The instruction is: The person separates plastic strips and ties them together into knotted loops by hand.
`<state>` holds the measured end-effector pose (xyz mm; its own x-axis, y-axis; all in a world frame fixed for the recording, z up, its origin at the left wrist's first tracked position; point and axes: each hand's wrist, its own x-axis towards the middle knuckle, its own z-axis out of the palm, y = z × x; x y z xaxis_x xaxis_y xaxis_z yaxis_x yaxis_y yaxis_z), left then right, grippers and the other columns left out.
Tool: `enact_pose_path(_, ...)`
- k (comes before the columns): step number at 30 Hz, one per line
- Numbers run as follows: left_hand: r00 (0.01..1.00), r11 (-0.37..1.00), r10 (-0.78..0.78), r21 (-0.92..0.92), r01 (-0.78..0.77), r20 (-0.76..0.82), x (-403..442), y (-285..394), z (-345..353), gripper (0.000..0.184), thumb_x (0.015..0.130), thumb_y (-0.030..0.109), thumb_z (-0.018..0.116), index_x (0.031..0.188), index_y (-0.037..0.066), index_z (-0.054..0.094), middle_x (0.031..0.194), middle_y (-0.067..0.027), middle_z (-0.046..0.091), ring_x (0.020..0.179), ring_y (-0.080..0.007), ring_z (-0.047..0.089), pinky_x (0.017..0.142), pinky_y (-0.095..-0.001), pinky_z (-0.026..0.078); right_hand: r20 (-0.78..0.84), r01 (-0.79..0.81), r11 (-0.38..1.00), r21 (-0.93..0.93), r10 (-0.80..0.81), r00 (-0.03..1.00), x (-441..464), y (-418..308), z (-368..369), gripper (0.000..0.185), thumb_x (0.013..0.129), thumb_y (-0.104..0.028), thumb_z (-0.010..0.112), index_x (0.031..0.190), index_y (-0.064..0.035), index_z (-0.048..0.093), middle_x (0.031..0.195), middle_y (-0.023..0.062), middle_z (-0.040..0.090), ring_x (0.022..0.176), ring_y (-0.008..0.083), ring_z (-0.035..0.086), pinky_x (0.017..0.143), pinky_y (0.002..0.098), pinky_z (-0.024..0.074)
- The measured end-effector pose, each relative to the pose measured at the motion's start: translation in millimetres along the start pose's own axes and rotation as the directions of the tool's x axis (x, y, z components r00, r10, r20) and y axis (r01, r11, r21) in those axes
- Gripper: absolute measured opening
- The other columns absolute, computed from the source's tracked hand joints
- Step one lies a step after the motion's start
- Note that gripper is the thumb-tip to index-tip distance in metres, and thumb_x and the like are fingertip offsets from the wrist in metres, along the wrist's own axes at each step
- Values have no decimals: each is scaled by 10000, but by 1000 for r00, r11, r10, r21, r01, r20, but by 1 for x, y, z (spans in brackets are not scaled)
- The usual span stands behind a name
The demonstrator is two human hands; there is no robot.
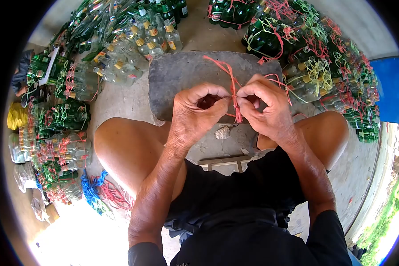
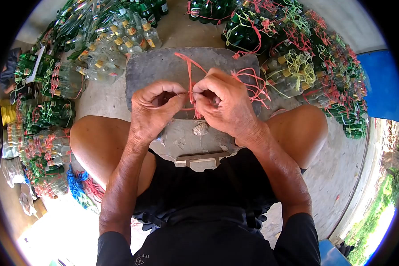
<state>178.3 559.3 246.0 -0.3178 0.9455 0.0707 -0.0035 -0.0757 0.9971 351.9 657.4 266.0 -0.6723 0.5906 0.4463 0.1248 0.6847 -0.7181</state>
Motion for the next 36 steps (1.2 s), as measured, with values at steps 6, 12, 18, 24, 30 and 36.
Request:
enact_pose_path(6,998,986,60,156,-62,18,-3,8,2,115,880,-54,739,972,14,725,886,-2,714,752,-24,613,657,-203,510,31,51,998,-23,-50,998,3,-5,-1,229,732,125,677,886,-29,606,810,63,547,609,162,583,538,319,479)
enact_pose_path(12,990,953,138,269,-142,35,-4,7,4,150,834,-74,718,940,31,706,843,-2,689,682,-14,576,600,-196,470,97,98,993,-63,-92,991,3,-3,-2,243,710,130,652,871,-31,569,802,74,515,586,201,565,518,328,454)
enact_pose_path(18,952,862,299,407,-301,71,-4,5,6,173,790,-84,726,916,21,671,807,-29,667,634,-47,588,556,-225,476,126,82,995,-51,-75,989,1,0,-1,244,706,118,655,867,-37,558,811,80,507,580,224,555,513,339,448)
enact_pose_path(24,926,791,366,493,-363,94,-5,7,7,182,763,-61,740,890,26,644,793,-63,667,608,-131,640,551,-284,519,143,110,993,-54,-101,985,1,-2,-1,225,728,103,670,869,-41,568,817,80,515,593,232,564,522,346,456)
enact_pose_path(30,943,824,331,477,-306,33,-7,8,8,168,755,-37,739,852,32,621,763,-80,654,592,-197,675,533,-329,538,108,-38,996,75,30,994,-1,-2,1,205,761,88,686,906,-34,606,836,70,572,633,185,618,554,300,501)
enact_pose_path(36,926,790,375,505,-348,53,-6,3,7,188,770,-71,690,917,30,628,801,-73,682,633,-150,666,577,-284,537,87,-117,993,13,116,989,0,-13,-3,142,808,77,711,878,-6,619,767,64,624,620,123,639,558,279,525)
